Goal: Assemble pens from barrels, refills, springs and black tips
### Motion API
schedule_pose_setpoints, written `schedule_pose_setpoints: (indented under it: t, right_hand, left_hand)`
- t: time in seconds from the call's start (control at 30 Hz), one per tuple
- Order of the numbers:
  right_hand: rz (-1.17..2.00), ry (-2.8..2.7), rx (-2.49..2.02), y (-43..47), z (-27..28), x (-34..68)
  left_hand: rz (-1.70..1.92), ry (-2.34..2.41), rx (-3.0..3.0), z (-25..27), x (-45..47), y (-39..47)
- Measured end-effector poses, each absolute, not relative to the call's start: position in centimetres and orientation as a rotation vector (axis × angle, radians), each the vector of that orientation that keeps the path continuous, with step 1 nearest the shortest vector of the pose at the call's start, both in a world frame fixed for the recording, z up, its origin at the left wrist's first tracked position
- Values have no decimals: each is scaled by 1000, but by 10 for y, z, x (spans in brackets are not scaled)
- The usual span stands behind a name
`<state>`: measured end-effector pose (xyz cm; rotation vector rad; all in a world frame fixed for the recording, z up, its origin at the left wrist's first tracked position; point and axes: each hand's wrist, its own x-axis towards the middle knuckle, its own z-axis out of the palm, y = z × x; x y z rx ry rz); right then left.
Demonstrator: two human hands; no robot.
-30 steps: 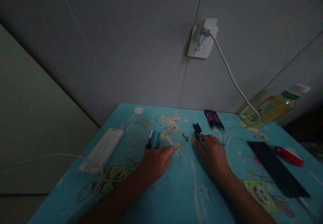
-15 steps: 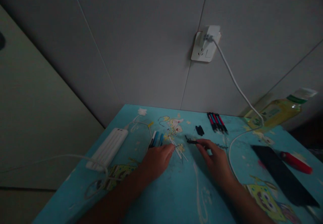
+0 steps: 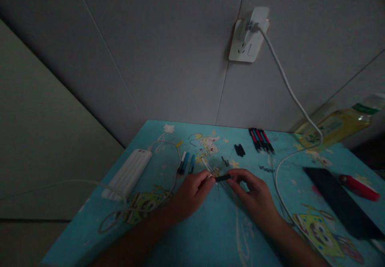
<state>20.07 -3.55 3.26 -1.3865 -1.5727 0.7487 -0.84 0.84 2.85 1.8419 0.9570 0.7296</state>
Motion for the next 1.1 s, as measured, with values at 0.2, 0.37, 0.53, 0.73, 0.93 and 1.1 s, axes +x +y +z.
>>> schedule_pose_setpoints:
  t: [0.2, 0.37, 0.53, 0.73, 0.93, 1.1]
  right_hand:
    - [853, -1428, -1347, -36, 29, 202]
    - [1051, -1275, -1281, -35, 29, 200]
    - [1166, -1206, -1258, -35, 33, 191]
    - [1216, -1176, -1189, -35, 34, 185]
    - [1248, -1173, -1134, -33, 28, 186]
    - [1236, -1204, -1147, -33, 24, 189]
  left_hand:
    - [667, 948, 1849, 32, -10, 6]
    - [680, 917, 1910, 29, -7, 5]
    - [754, 889, 1951, 19, -5, 4]
    - [821, 820, 1987, 12, -6, 1]
    - [842, 838, 1997, 14, -6, 1]
    - [847, 803, 1981, 16, -7, 1]
